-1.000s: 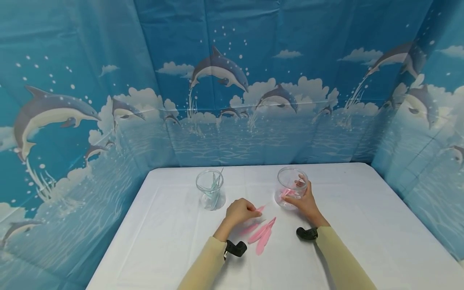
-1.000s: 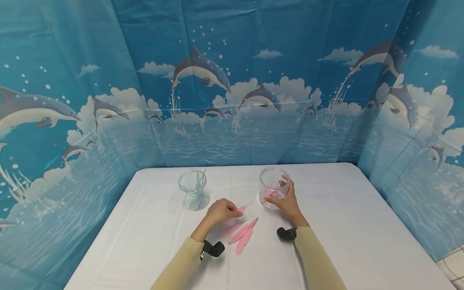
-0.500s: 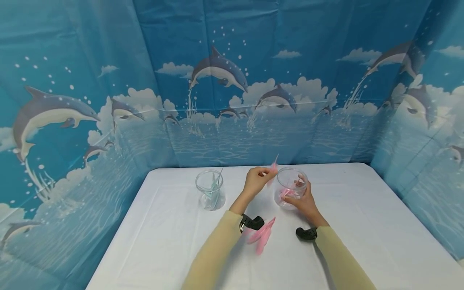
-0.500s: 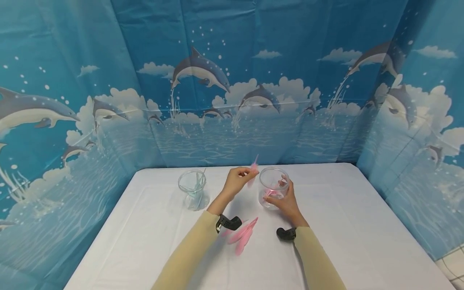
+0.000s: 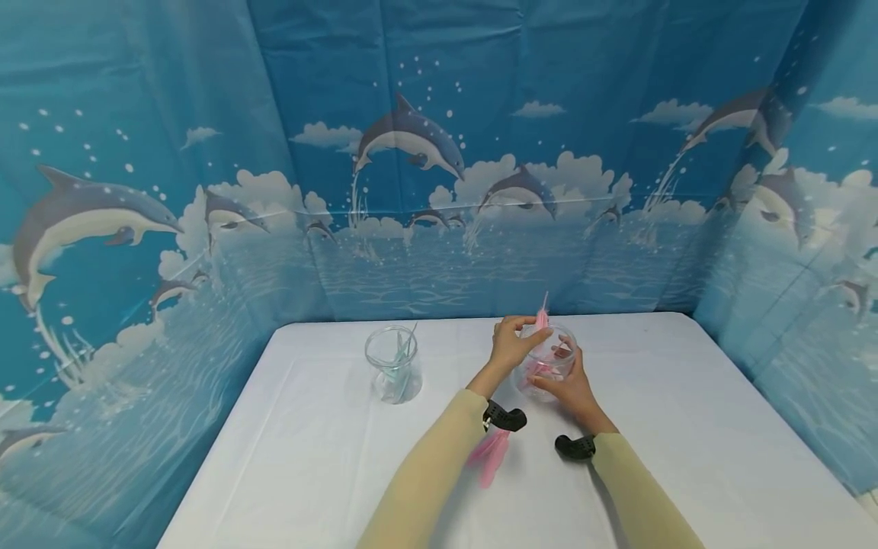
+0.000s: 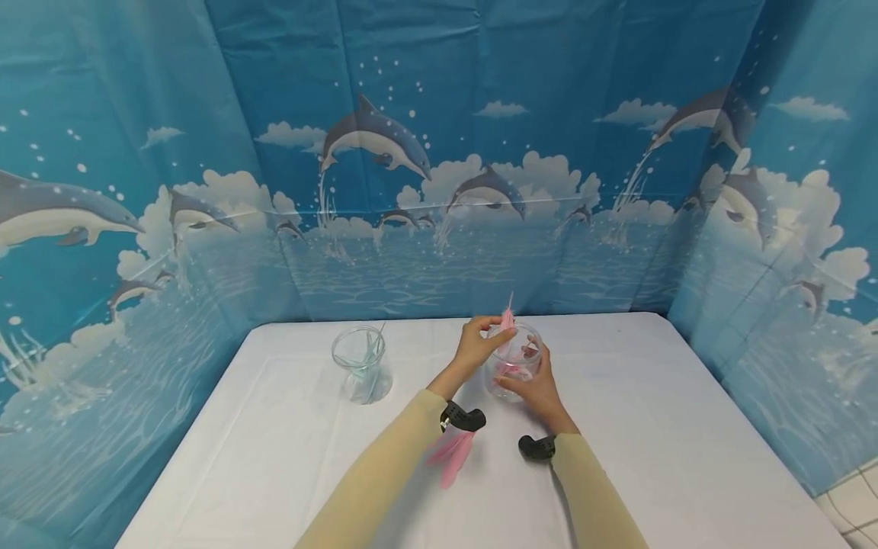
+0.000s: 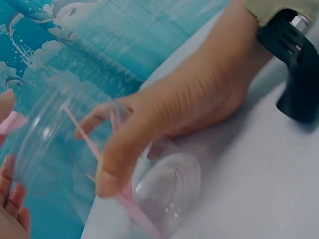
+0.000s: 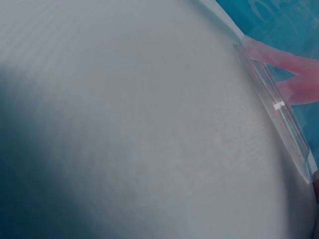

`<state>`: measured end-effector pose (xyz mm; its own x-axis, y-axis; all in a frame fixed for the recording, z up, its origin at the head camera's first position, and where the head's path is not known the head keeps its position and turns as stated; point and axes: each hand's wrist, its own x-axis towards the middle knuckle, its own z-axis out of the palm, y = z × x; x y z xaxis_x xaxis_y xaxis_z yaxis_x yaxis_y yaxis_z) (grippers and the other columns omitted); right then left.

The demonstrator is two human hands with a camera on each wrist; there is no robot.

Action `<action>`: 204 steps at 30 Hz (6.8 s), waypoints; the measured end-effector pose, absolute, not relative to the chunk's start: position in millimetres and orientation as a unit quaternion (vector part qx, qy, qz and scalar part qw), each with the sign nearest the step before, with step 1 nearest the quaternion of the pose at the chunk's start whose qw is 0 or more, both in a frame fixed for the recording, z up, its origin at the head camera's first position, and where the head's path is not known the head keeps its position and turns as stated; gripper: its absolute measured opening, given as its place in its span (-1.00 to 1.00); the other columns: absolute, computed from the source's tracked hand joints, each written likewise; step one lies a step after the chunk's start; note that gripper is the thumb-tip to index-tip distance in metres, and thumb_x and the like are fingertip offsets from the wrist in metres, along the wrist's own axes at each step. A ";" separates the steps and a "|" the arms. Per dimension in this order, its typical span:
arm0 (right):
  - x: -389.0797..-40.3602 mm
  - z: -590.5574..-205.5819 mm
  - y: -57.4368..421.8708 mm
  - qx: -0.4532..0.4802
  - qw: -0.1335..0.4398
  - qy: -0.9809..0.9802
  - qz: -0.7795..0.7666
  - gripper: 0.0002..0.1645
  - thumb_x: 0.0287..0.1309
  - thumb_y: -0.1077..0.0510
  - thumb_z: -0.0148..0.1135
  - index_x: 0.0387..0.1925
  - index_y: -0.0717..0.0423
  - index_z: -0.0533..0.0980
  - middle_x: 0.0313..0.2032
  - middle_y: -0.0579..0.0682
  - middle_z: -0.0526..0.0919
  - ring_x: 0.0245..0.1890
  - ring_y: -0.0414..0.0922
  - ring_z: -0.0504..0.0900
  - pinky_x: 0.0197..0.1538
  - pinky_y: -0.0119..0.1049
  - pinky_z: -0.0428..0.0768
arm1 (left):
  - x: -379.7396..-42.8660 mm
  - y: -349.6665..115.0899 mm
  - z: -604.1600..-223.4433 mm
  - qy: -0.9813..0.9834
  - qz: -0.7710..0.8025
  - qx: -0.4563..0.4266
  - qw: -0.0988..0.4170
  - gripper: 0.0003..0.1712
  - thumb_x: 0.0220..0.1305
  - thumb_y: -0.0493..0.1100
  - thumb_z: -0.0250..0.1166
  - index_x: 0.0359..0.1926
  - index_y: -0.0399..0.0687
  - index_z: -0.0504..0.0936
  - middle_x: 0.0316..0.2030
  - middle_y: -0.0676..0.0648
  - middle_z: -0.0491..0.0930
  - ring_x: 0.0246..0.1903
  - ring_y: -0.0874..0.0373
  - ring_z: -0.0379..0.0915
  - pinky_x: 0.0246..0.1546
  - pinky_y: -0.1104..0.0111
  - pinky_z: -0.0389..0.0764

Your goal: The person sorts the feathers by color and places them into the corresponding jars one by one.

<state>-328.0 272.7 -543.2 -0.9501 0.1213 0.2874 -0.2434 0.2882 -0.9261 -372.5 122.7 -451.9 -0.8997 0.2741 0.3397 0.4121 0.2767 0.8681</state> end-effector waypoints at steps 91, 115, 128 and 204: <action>-329.0 -540.7 269.8 0.038 0.153 -0.784 0.600 0.22 -0.09 0.22 0.51 0.41 -0.03 -0.14 0.27 0.29 0.16 0.25 0.17 0.12 0.24 0.21 0.07 | -368.9 93.9 -463.8 -0.730 -0.645 -0.203 0.097 -0.66 0.27 0.02 0.28 -0.10 -0.14 0.61 -0.20 0.13 0.49 -0.21 0.16 0.38 -0.21 0.38 0.41; -330.5 -543.0 273.2 0.042 0.148 -0.783 0.602 0.23 -0.12 0.21 0.53 0.40 -0.06 -0.13 0.28 0.29 0.18 0.28 0.18 0.11 0.24 0.23 0.06 | -303.6 55.1 -499.2 -0.973 -0.110 -0.196 -0.046 -0.57 -0.17 0.42 0.40 -0.62 0.23 0.66 -0.63 0.23 0.48 -0.55 0.25 0.40 -0.54 0.38 0.36; -332.1 -546.3 271.0 0.041 0.150 -0.782 0.603 0.23 -0.12 0.17 0.53 0.40 -0.13 -0.12 0.27 0.22 0.19 0.27 0.13 0.13 0.22 0.17 0.11 | -299.8 55.7 -501.3 -0.965 -0.169 -0.189 -0.064 -0.65 0.01 0.24 0.40 -0.64 0.17 0.60 -0.65 0.23 0.44 -0.59 0.32 0.34 -0.58 0.40 0.35; -328.1 -538.4 269.0 0.033 0.146 -0.792 0.591 0.24 -0.11 0.13 0.53 0.40 -0.07 -0.14 0.26 0.24 0.18 0.26 0.15 0.14 0.22 0.19 0.13 | -295.2 55.3 -505.4 -0.960 -0.127 -0.246 -0.033 -0.57 -0.07 0.33 0.40 -0.69 0.20 0.52 -0.58 0.20 0.36 -0.52 0.28 0.30 -0.55 0.41 0.30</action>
